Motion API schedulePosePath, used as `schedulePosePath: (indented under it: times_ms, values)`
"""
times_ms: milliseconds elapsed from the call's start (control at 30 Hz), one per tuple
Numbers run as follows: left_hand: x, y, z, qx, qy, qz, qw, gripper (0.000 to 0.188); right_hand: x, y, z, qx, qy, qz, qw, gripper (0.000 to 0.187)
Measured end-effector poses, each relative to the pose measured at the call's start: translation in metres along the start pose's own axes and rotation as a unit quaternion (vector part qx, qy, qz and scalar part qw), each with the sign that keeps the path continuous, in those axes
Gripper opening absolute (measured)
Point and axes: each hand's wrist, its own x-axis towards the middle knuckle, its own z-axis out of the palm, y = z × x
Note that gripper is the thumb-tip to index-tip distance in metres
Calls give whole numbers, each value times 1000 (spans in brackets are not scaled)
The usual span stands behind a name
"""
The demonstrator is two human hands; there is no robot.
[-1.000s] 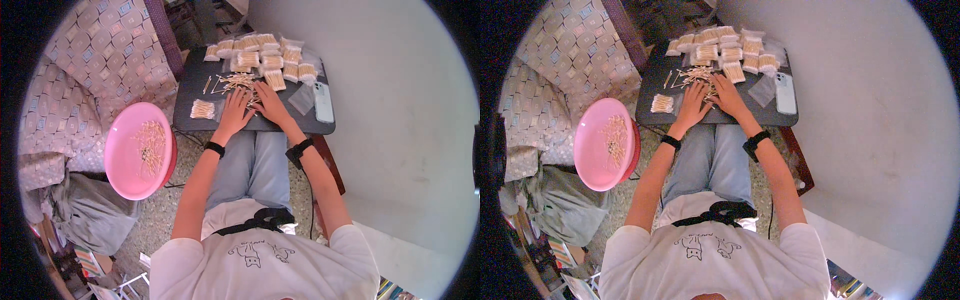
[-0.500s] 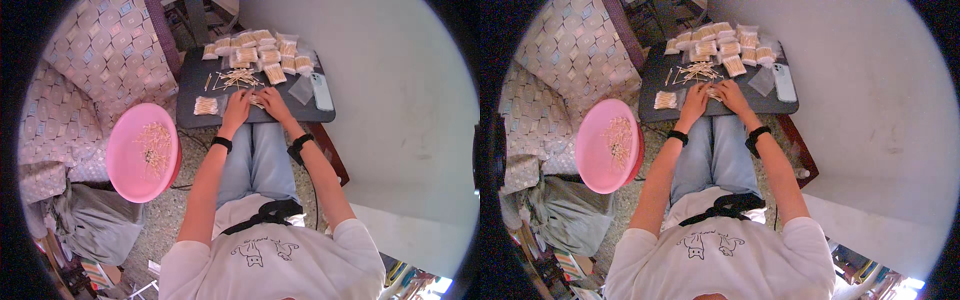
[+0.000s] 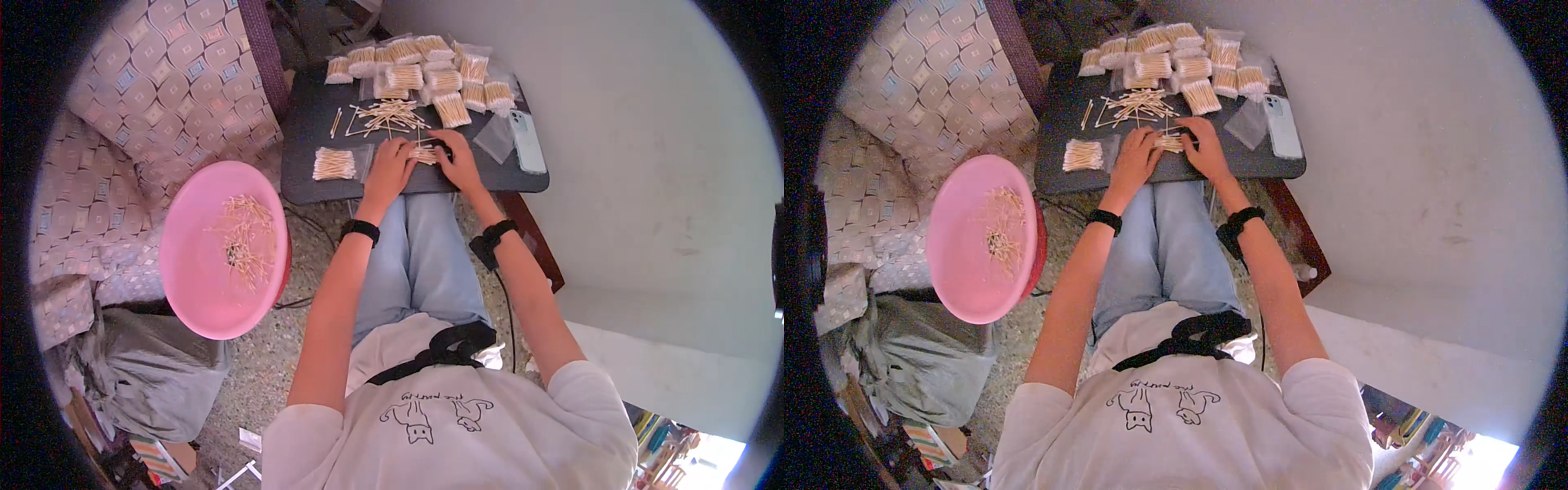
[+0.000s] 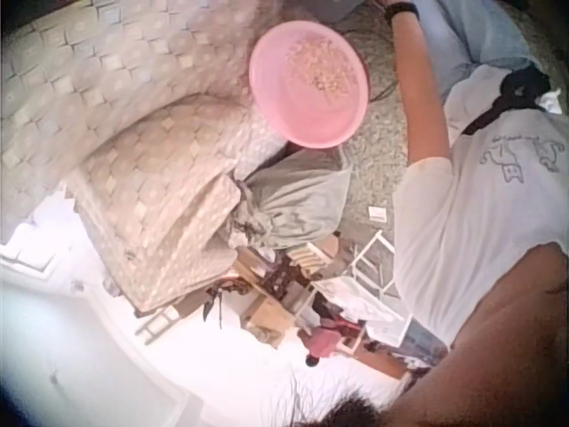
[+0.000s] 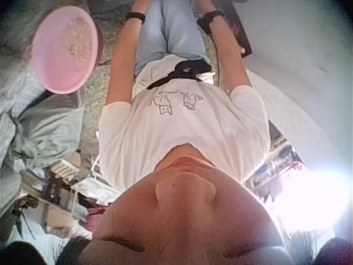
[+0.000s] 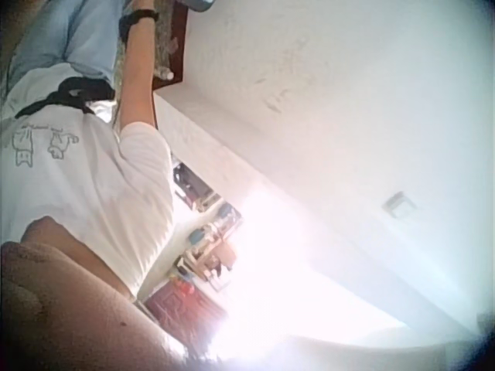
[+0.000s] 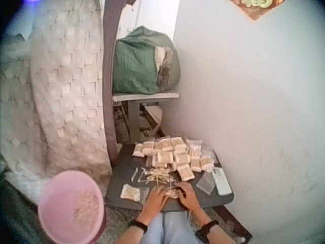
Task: Manually sorting cotton swabs from a bowl and placing them into small plastic bags.
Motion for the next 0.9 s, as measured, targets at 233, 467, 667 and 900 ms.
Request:
schedulePosePath:
  times_ms: [233, 467, 667, 900]
  values:
    - [-3, 1, -3, 125, 46, 88, 987, 42, 1, -9, 2, 58, -43, 95, 993, 31]
    - [1, 5, -3, 98, -37, 48, 993, 39, -1, 13, 0, 39, 37, 14, 998, 31]
    - [0, 1, 0, 98, -22, 56, 993, 31, 1, 2, 8, -24, 30, 12, 999, 21]
    - [1, -1, 3, 27, 12, 40, 999, 25, -4, 5, 4, 31, 41, 83, 995, 20]
